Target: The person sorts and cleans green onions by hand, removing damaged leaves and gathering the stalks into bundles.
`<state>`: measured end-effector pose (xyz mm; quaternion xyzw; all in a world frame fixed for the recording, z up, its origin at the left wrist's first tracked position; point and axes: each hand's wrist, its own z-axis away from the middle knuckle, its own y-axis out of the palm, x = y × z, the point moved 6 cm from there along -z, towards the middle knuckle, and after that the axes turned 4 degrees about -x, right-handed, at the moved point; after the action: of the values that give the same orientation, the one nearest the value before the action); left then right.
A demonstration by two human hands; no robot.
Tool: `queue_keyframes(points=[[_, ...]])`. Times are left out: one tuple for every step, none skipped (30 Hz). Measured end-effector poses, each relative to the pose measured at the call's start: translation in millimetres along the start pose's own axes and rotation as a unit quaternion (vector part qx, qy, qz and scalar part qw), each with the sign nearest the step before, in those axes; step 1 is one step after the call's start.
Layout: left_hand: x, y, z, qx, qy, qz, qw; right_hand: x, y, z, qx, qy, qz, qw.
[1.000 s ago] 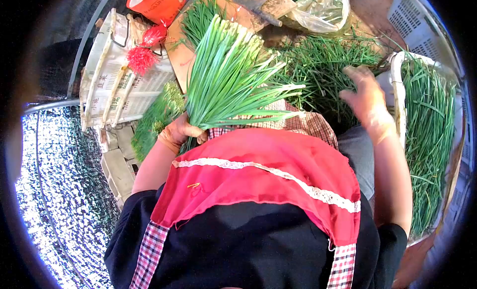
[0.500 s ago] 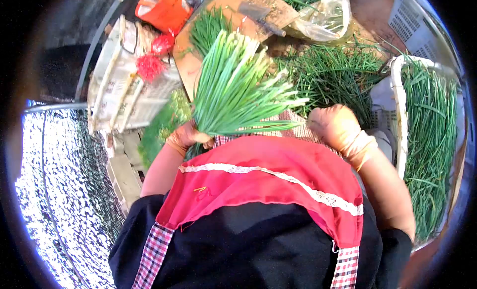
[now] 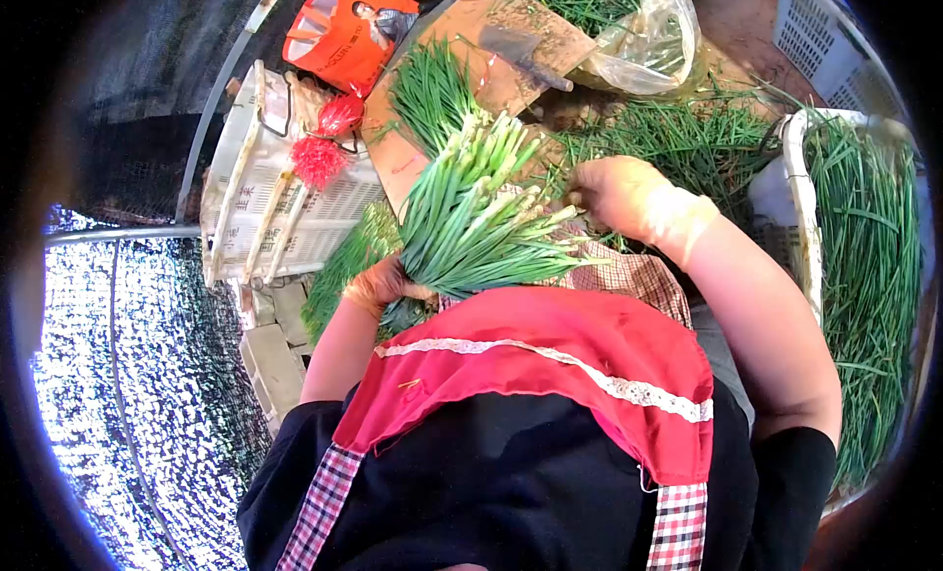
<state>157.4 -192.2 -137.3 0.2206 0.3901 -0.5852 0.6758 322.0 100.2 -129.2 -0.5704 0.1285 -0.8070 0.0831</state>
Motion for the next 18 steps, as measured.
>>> queue_keyframes(points=[[-1.0, -0.7, -0.7, -0.001, -0.022, 0.003, 1.000, -1.1, -5.7, 8.2, -0.002, 0.020, 0.055, 0.998], [-8.0, 2.3, -2.7, 0.005, 0.013, -0.019, 1.000, -0.8, -4.0, 12.3, -0.005, 0.019, 0.055, 0.998], [-7.5, 2.2, -3.8, 0.006, 0.015, -0.021, 1.000, 1.2, -6.0, 16.7, -0.044, 0.003, -0.038, 0.998], [-6.0, 1.6, -4.6, 0.005, 0.023, -0.013, 1.000, 1.3, -9.1, 19.6, -0.082, -0.014, -0.131, 0.988], [-6.2, 1.5, -5.4, 0.005, 0.032, -0.006, 0.999, -3.2, -6.0, 17.3, -0.083, -0.015, -0.132, 0.988], [-20.7, 9.9, -3.1, 0.002, 0.033, 0.033, 0.999, -1.0, 2.5, 13.7, -0.047, -0.064, -0.163, 0.983], [-17.5, 9.4, -3.4, 0.000, 0.033, 0.032, 0.999, 2.3, 8.7, 12.4, -0.009, -0.113, -0.195, 0.974], [-8.7, 5.7, -3.7, -0.018, 0.009, 0.068, 0.997, -0.8, 13.4, 10.7, 0.000, -0.104, -0.078, 0.991], [-6.0, 4.7, -3.1, -0.029, 0.003, 0.082, 0.996, 0.0, 17.1, 9.5, 0.010, -0.094, 0.040, 0.995], [-3.1, 3.8, -2.4, -0.040, -0.003, 0.095, 0.995, 2.0, 17.8, 10.6, 0.003, -0.097, 0.065, 0.993], [-0.2, 2.9, -1.6, -0.052, -0.009, 0.109, 0.993, 4.0, 18.4, 11.4, -0.005, -0.101, 0.091, 0.991], [0.8, 0.5, -1.9, -0.064, 0.025, 0.061, 0.996, -2.8, 21.3, 8.3, -0.003, -0.104, 0.092, 0.990], [-2.8, 0.7, -0.8, -0.076, 0.058, 0.012, 0.995, -11.5, 23.4, 4.4, -0.021, -0.108, 0.030, 0.993], [-7.5, 1.2, 1.5, -0.087, 0.090, -0.050, 0.991, -19.7, 25.3, 2.0, -0.023, -0.106, -0.021, 0.994], [-8.0, 3.4, 2.4, -0.087, 0.090, -0.050, 0.991, -19.8, 26.0, 1.7, -0.025, -0.103, -0.073, 0.992], [-8.8, 4.5, 3.6, -0.100, 0.099, -0.024, 0.990, -19.2, 26.5, 1.6, -0.026, -0.102, -0.123, 0.987], [-10.1, 5.9, 4.7, -0.113, 0.109, 0.002, 0.988, -21.4, 28.4, 4.5, 0.003, -0.075, -0.113, 0.991], [-11.0, 8.2, 5.6, -0.127, 0.084, 0.063, 0.986, -11.8, 25.5, 11.8, 0.011, -0.076, -0.021, 0.997]])
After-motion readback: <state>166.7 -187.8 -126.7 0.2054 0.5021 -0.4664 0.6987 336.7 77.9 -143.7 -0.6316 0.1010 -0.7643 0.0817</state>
